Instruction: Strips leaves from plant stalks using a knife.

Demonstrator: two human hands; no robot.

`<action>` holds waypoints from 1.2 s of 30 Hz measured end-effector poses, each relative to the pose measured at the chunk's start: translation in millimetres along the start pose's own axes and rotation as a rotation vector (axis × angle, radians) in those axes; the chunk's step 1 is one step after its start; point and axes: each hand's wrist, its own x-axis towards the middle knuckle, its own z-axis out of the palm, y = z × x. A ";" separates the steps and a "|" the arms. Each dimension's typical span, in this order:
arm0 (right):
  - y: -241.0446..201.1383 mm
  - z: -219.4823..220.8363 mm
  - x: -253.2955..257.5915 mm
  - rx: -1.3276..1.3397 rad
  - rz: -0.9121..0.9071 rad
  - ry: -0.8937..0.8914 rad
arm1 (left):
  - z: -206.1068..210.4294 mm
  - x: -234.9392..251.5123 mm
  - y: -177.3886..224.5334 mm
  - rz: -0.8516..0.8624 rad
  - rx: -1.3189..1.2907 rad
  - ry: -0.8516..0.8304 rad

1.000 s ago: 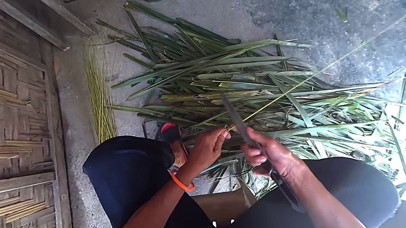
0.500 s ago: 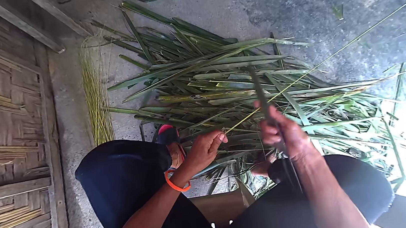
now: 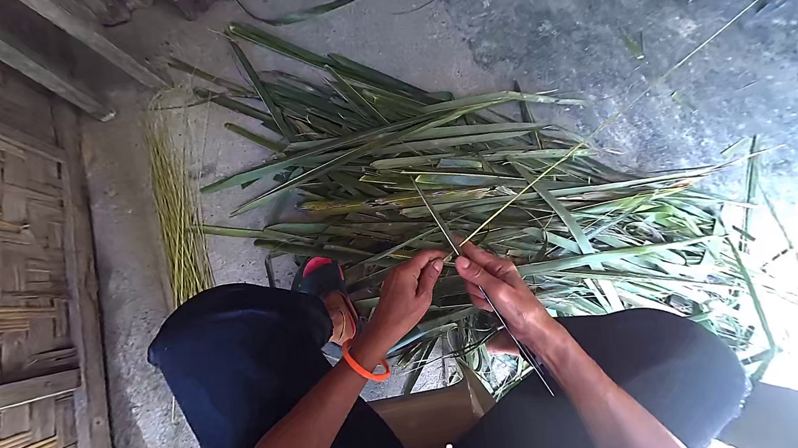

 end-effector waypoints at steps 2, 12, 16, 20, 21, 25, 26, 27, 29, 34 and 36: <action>0.7 -2.7 0.2 -0.058 -0.022 -0.030 | 1.2 -0.4 -1.8 0.015 -0.007 0.006; -21.4 -47.3 8.9 -0.075 -0.118 0.176 | -5.5 -12.3 -8.9 0.050 -0.063 -0.060; -24.2 -56.6 9.4 -0.032 -0.147 0.217 | -8.0 -13.2 -9.0 0.074 -0.052 -0.071; -32.3 -81.9 9.3 -0.003 -0.204 0.359 | -13.9 -17.4 -8.6 0.065 -0.047 -0.077; -34.0 -85.4 8.7 0.013 -0.212 0.363 | -14.7 -17.6 -8.3 0.065 -0.046 -0.076; -33.2 -83.2 4.3 -0.043 -0.188 0.179 | -14.6 -17.6 -8.6 0.075 -0.041 -0.083; -32.7 -81.1 3.7 -0.051 -0.177 0.152 | -14.8 -18.4 -8.6 0.082 -0.038 -0.085; -33.1 -80.6 3.4 -0.049 -0.171 0.150 | -15.5 -18.9 -8.8 0.090 -0.034 -0.088; -35.5 -84.6 3.2 -0.033 -0.171 0.226 | -17.7 -20.3 -9.3 0.099 -0.015 -0.096; -36.0 -81.7 2.3 -0.015 -0.174 0.302 | -19.4 -17.2 -8.0 0.030 0.035 -0.172; -31.6 -68.6 0.2 -0.033 -0.165 0.218 | -14.9 -11.6 2.3 0.008 0.033 -0.179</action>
